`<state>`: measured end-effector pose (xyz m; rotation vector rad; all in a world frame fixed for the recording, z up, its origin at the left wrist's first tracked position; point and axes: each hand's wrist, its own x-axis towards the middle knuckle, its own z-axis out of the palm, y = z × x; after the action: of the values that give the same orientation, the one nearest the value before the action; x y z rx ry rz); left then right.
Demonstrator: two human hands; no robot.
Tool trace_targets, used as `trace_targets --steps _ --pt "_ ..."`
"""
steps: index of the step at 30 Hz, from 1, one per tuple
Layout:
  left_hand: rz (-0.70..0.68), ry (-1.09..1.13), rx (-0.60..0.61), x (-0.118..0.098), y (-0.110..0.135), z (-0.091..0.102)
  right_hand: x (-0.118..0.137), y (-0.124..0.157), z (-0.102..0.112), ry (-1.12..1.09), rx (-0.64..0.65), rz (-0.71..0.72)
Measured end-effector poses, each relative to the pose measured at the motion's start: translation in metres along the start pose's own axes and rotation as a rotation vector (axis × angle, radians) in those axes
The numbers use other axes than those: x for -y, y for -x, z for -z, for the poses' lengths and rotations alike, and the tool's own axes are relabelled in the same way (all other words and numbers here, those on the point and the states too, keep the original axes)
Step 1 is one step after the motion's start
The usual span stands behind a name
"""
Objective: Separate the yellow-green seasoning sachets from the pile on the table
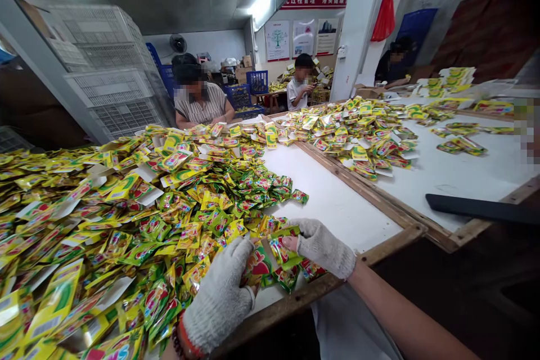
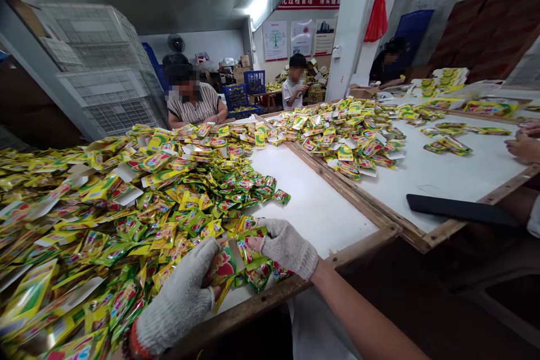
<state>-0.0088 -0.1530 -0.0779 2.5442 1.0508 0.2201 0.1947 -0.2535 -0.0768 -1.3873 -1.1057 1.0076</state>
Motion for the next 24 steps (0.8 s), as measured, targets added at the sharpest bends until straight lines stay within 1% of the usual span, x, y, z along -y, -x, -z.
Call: trace_targets --steps 2,3,5,7,9,12,13,16,17,19,21,23,24 --pt "-0.013 -0.048 -0.024 0.002 -0.001 0.000 0.002 0.001 -0.001 -0.042 -0.067 -0.020" --pt "-0.011 -0.068 -0.034 0.002 -0.001 0.000 0.003 0.002 -0.002 -0.066 -0.061 -0.040" --pt "-0.021 -0.090 -0.039 0.003 -0.001 -0.001 0.007 0.002 0.000 -0.070 0.034 -0.080" --pt "-0.073 -0.099 -0.029 0.004 0.000 -0.003 0.009 0.000 0.002 0.006 0.128 -0.097" --pt "-0.140 -0.113 -0.041 0.006 0.001 -0.006 0.009 -0.004 0.004 0.103 0.134 -0.066" --pt "-0.178 -0.149 -0.098 0.007 0.001 -0.011 0.004 -0.008 0.000 0.182 0.052 0.013" --pt "-0.171 -0.156 -0.108 0.006 0.001 -0.013 0.002 -0.009 -0.003 0.209 0.000 0.033" --pt "-0.126 -0.150 -0.093 0.000 0.003 -0.015 -0.005 -0.008 -0.015 0.295 -0.218 0.073" --pt "-0.113 -0.146 -0.085 -0.002 0.004 -0.014 -0.006 -0.007 -0.017 0.312 -0.264 0.082" --pt "-0.098 -0.145 -0.068 -0.006 0.005 -0.012 -0.006 -0.007 -0.018 0.296 -0.274 0.066" --pt "-0.085 -0.154 -0.069 -0.007 0.004 -0.011 -0.003 -0.007 -0.015 0.206 -0.242 -0.007" --pt "-0.085 -0.156 -0.081 -0.004 0.002 -0.013 0.001 -0.009 -0.013 0.076 -0.269 -0.100" --pt "-0.092 -0.149 -0.092 -0.002 0.000 -0.015 0.002 -0.009 -0.013 0.022 -0.304 -0.123"
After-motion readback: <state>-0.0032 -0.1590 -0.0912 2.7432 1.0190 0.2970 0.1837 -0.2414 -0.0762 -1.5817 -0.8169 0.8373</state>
